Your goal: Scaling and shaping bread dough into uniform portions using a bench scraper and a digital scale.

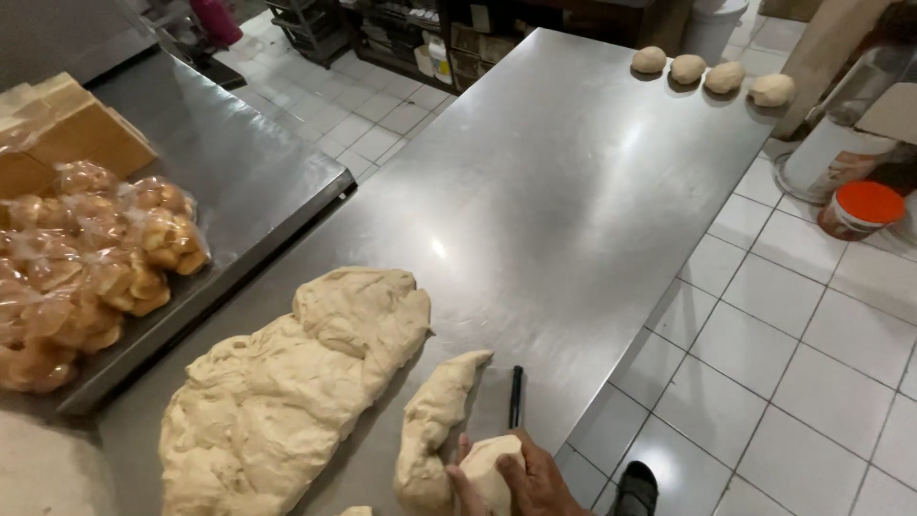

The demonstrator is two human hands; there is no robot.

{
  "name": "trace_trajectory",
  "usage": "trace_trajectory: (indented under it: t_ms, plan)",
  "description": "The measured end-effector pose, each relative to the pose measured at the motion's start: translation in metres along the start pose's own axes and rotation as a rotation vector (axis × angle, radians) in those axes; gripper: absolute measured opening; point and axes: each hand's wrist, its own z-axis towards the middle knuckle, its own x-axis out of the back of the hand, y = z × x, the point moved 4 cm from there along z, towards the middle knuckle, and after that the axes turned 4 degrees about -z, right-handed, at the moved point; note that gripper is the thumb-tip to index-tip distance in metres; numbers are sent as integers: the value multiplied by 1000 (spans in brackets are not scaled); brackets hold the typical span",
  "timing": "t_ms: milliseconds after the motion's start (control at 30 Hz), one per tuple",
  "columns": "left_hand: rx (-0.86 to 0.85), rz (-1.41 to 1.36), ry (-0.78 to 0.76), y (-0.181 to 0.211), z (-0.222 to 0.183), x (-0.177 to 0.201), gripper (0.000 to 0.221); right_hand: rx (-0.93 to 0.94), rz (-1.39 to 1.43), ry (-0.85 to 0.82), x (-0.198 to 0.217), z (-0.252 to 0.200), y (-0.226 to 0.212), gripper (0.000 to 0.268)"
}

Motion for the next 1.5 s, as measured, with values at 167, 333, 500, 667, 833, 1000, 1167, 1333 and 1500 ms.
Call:
trace_trajectory:
  t_ms: [167, 333, 500, 667, 833, 1000, 1167, 1333, 1500]
  plan:
    - [-137, -16, -181, -53, -79, -244, 67, -24, -12, 573, 135, 14, 16, 47]
    - [-198, 311, -327, -98, -122, -375, 65, 141, -56, 709, 240, 11, -41, 46]
    - [-183, 333, -167, -113, -137, -456, 68, 56, -250, 677, 328, 19, -38, 50]
    - [-162, 205, -189, -140, -100, -485, 65, 43, -88, 427, 366, 35, -79, 57]
    - [-394, 293, -283, -143, -83, -529, 59, 685, -348, 586, 356, 12, -183, 66]
    - [-447, 627, -513, -189, -48, -571, 62, 382, -65, 823, 443, 43, -104, 40]
    - [-93, 438, -775, -239, -1, -605, 73, 477, -481, 848, 489, 71, -168, 30]
    - [589, 142, -1035, -203, -14, -643, 89, 720, -670, 656, 513, 105, -218, 32]
    - [439, -26, -1022, -122, -59, -717, 112, 955, -1025, 559, 494, 135, -257, 38]
